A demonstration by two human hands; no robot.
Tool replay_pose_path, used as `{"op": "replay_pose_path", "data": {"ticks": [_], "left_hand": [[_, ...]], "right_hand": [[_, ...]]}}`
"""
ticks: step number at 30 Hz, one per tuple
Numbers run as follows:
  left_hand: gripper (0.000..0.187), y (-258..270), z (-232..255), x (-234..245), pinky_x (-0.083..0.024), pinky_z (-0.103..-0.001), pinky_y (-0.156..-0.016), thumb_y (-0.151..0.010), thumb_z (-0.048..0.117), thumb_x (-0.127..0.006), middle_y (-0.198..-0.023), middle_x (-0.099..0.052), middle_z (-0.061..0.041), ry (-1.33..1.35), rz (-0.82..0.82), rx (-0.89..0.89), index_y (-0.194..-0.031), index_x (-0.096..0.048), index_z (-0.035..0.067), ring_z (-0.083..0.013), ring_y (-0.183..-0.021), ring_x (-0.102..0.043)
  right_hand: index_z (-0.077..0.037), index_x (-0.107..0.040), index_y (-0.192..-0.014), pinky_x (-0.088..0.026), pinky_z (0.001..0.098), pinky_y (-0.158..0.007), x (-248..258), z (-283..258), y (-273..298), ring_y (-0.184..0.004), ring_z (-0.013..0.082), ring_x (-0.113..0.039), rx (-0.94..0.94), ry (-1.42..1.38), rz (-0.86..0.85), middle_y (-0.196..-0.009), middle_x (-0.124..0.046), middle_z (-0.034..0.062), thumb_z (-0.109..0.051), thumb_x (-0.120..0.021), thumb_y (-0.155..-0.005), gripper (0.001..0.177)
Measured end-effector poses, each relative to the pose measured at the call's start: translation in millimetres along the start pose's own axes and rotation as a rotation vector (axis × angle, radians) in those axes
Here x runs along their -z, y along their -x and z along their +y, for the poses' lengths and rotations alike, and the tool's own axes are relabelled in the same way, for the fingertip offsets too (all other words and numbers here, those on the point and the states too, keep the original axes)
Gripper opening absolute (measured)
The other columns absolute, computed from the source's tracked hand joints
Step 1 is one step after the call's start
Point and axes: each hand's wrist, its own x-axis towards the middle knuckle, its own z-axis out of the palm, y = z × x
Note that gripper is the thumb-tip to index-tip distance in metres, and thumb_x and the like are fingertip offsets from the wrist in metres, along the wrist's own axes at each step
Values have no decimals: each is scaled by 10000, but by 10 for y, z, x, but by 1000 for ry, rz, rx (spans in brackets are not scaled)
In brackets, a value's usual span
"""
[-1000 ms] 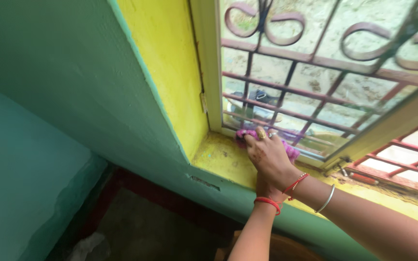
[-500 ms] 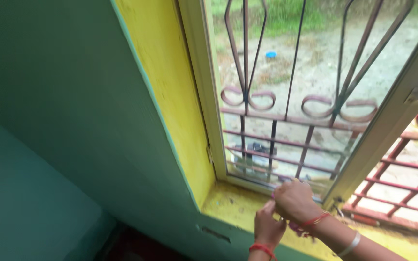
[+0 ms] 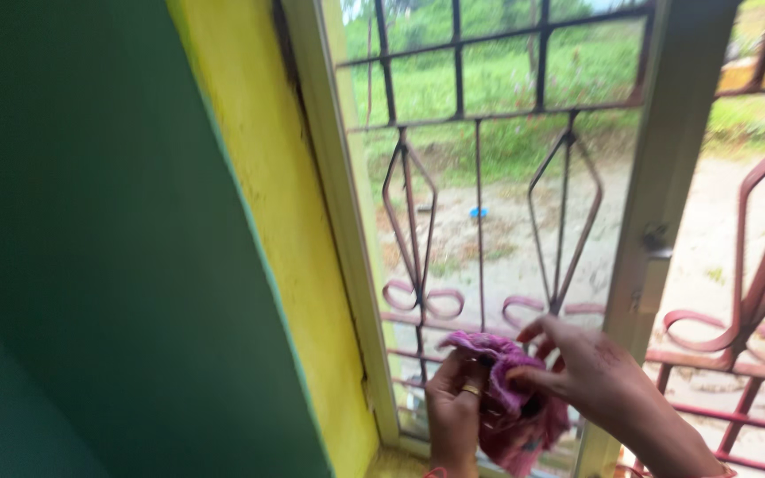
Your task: The person wipes a mirror mounted on a window frame using a purple cloth. They clean the glass surface and the frame edges, moving the cloth in circular and linear motions.
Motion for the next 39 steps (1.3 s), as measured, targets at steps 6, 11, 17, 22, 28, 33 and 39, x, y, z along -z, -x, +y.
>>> {"op": "replay_pose_path", "data": {"ticks": [6,11,17,22,28,33,39], "left_hand": [[172,-302,481,-317,-576,-279,-755,-923,0,-726,-985,-701,-12,-196,-90,-254,-1093,-748,-20,-102,-899,-676],[211,-541,1073,-779,-557,-296,-706,-941,149,-659,-969,-757,-37,-57,-9,1,-1103,-745,44,-136,-860,-712],[257,-733,1586,-1307,-578,-335,-801,-930,204,-700,-1066,-737,-79,-468,-104,-540,-1140,-727,58,-207,-954,-720],[328,-820,1672,-1439,-518,-424,-1013,-951,171,-658,-1314,-657,-177,-738,-131,-899,-1251,-703,49,-353,-1219,-632],[499,-1180,1904,-1654,-419,-544,-1085,-908,128,-670,-1472,-491,-268,-969,-159,-1180,-1395,-600,48,-484,-1343,-486],[453,-1356,2093,-1971,-407,-561,-1108,-948,194,-632,-1413,-525,-231,-998,-185,-1172,-1395,-602,126,-491,-1340,-483],[497,-1225,1796,-1901,-270,-683,-1129,-848,253,-693,-1373,-511,-211,-1282,-166,-1274,-1337,-638,180,-517,-1345,-441]], "right_hand": [[-211,-810,-1081,-607,355,-670,278,-138,17,-780,174,-744,-41,63,126,-916,-776,26,-366,-767,-850,281],[-179,-759,-1112,-573,387,-532,638,-620,103,-562,224,-726,-28,-84,445,-632,-763,78,-337,-741,-890,273],[-125,-625,-1305,-592,384,-703,702,-838,-46,-901,287,-760,397,-44,1075,-1061,-763,128,-174,-658,-952,358],[-71,-401,-1515,-437,497,-1052,708,-824,-263,-1346,415,-486,472,153,1086,-1404,-564,207,-238,-722,-790,810],[-133,-396,-1555,-176,579,-1240,1213,-963,-632,-1488,391,-338,529,348,1208,-1500,-490,200,-299,-687,-856,775],[-119,-410,-1569,-162,587,-1264,1405,-947,-844,-1527,376,-330,546,349,1293,-1552,-463,188,-234,-610,-954,657],[-79,-416,-1528,-207,590,-1236,1015,-687,-684,-1497,421,-346,452,340,1306,-1522,-451,195,-187,-568,-941,616]]}}
